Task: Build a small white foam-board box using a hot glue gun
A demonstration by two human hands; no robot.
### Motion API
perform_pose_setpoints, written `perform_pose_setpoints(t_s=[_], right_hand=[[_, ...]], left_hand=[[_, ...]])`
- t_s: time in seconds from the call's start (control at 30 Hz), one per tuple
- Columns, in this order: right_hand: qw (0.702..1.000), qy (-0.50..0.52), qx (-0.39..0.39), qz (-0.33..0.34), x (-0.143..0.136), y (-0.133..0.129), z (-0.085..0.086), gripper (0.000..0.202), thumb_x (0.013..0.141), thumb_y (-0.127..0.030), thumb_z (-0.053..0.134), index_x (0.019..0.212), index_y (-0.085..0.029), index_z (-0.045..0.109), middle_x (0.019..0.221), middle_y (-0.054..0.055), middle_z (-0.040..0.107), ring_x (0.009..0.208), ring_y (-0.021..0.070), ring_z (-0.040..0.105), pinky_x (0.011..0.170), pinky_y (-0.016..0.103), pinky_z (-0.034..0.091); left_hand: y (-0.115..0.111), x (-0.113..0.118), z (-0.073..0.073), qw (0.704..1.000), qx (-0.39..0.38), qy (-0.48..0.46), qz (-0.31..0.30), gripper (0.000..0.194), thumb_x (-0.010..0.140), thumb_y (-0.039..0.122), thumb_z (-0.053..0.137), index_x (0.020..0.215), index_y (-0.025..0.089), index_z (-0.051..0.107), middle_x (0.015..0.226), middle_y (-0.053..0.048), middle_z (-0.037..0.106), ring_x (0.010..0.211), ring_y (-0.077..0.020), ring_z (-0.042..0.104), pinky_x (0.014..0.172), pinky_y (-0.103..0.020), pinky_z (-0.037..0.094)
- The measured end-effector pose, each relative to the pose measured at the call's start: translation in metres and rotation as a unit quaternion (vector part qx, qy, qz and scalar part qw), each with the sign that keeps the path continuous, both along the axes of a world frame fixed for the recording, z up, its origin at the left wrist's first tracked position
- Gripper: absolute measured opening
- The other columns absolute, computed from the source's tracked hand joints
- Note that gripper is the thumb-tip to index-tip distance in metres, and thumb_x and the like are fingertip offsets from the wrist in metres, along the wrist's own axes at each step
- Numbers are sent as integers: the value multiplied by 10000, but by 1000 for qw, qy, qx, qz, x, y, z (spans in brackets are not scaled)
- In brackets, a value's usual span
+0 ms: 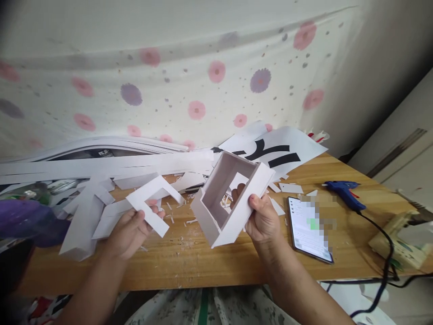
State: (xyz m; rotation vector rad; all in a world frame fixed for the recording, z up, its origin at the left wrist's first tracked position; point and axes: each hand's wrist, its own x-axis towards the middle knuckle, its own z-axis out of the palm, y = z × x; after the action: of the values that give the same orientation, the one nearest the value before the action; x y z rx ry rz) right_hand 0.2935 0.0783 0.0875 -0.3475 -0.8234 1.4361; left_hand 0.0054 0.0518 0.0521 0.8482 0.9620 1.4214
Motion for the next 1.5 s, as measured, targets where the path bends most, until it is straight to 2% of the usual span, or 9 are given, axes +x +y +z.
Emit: perform_pose_setpoints(t_s=[0.27, 0.4, 0.53, 0.6, 0.7, 0.77, 1.0, 1.27, 1.5], right_hand=[[999, -6, 14, 29, -6, -3, -8, 323, 592, -312, 858, 607, -229, 546, 534, -62, 380, 481, 90, 357, 403, 169, 427], [999, -20, -25, 2, -10, -6, -7, 404, 507, -327, 896, 555, -232, 507, 523, -60, 411, 474, 90, 399, 403, 180, 443], [996, -53, -62, -24, -13, -8, -6, 464, 417, -373, 921, 528, -236, 492, 509, -52, 453, 466, 99, 423, 415, 215, 465], [995, -76, -69, -23, -15, -9, -7, 456, 398, -400, 920, 546, -239, 521, 514, -45, 492, 461, 106, 442, 428, 240, 481], [994, -98, -45, 9, -18, -13, -10, 380, 458, -398, 904, 578, -235, 582, 534, -28, 554, 465, 118, 481, 452, 259, 493], [994, -106, -13, 33, -20, -15, -11, 309, 525, -372, 886, 594, -232, 620, 539, -22, 578, 473, 122, 507, 467, 260, 494], [988, -151, 31, 18, -24, -19, -15, 277, 560, -395, 881, 700, -226, 713, 608, 1, 673, 552, 166, 615, 524, 286, 520], [961, -263, 74, 47, -26, -23, -21, 301, 578, -388, 884, 774, -219, 730, 772, 22, 721, 699, 197, 663, 714, 351, 569], [958, -275, 68, 41, -24, -25, -27, 291, 582, -382, 877, 762, -217, 720, 669, 10, 687, 646, 197, 644, 660, 344, 567]], left_hand=[[13, -4, -8, 981, -99, 164, 3, 672, 481, 554, 857, 976, 131, 687, 793, -81, 684, 788, -279, 674, 666, -377, 545], [18, -21, -1, 942, -89, 296, 132, 398, 544, 428, 830, 801, 182, 650, 711, -12, 602, 670, -198, 572, 630, -310, 474], [16, -21, 10, 910, -36, 347, 226, 401, 653, 461, 759, 924, 237, 567, 730, 35, 515, 651, -149, 506, 608, -254, 429], [12, -2, 17, 926, -21, 340, 164, 462, 675, 551, 716, 971, 230, 567, 732, 29, 555, 600, -136, 521, 572, -253, 446], [5, 37, 23, 954, -34, 297, -30, 634, 671, 662, 672, 1092, 196, 581, 765, -31, 660, 580, -188, 624, 527, -314, 519], [5, 60, 22, 960, -42, 262, -91, 691, 654, 694, 666, 1112, 187, 566, 689, -13, 641, 536, -186, 624, 477, -299, 513], [14, 80, 10, 971, -73, 208, -89, 543, 570, 603, 777, 826, 176, 562, 566, 40, 547, 426, -103, 510, 382, -207, 427], [13, 81, 7, 976, -85, 178, -97, 518, 535, 532, 809, 823, 181, 559, 668, 4, 604, 536, -142, 573, 413, -223, 443], [13, 79, 4, 971, -81, 195, -115, 414, 579, 469, 736, 837, 163, 627, 651, -10, 606, 543, -163, 577, 436, -260, 468]])
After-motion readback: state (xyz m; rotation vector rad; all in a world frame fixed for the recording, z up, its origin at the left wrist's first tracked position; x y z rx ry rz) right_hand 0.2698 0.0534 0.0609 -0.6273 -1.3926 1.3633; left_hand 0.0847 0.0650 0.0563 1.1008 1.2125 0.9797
